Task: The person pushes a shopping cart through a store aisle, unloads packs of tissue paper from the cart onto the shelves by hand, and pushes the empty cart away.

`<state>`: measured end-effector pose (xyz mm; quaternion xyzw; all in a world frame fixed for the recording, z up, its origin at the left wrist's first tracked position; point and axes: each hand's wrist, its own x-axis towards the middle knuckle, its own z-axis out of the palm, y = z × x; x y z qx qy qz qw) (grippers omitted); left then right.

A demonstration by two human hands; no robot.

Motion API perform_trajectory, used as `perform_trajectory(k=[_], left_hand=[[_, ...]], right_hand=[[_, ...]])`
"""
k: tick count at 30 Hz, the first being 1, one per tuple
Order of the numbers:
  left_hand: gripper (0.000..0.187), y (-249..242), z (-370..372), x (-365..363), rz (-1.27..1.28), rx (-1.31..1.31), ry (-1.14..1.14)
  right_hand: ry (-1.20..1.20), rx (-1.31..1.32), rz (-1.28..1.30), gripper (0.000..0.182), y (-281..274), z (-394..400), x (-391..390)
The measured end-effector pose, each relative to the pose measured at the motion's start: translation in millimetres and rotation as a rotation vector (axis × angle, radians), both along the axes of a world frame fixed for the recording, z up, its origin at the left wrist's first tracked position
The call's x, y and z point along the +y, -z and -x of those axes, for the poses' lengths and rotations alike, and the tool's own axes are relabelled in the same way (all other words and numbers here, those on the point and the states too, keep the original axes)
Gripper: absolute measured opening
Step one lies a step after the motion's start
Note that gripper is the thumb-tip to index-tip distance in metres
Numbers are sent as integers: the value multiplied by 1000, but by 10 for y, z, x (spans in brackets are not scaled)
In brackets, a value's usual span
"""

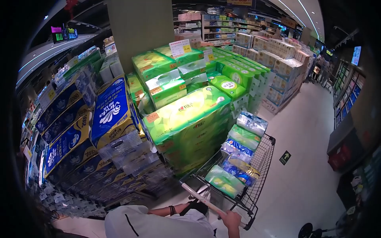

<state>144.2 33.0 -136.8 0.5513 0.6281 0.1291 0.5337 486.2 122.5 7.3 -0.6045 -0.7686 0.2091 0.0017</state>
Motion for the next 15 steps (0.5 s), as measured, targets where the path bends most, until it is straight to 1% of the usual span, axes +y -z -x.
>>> perform_trajectory(k=[2, 3, 5, 6, 7, 10, 11, 12, 14, 15], left_hand=[[37, 1118, 55, -60, -50, -171, 110], [38, 1416, 93, -83, -87, -240, 142], [35, 998, 98, 5, -132, -106, 269], [34, 535, 74, 76, -157, -40, 332], [30, 737, 38, 99, -263, -91, 203], [27, 874, -148, 442, -283, 375, 166], [27, 916, -232, 568, -246, 446, 50], [27, 898, -307, 739, -164, 459, 49], [28, 688, -455, 1016, 16, 493, 44], [28, 621, -510, 1130, -18, 514, 153]], right_hand=[[6, 4, -17, 76, -68, -6, 52], [12, -10, -11, 76, -82, 7, 97], [23, -27, -9, 76, -88, -7, 166], [26, -29, -16, 76, -89, -36, 221], [33, -31, -25, 77, -82, -71, 269], [24, -29, -19, 77, -59, -158, 428], [32, -23, -3, 77, -75, -207, 496], [41, -14, 16, 77, -105, -222, 560], [45, -14, 40, 78, -143, -275, 663], [43, -24, 39, 78, -165, -296, 733]])
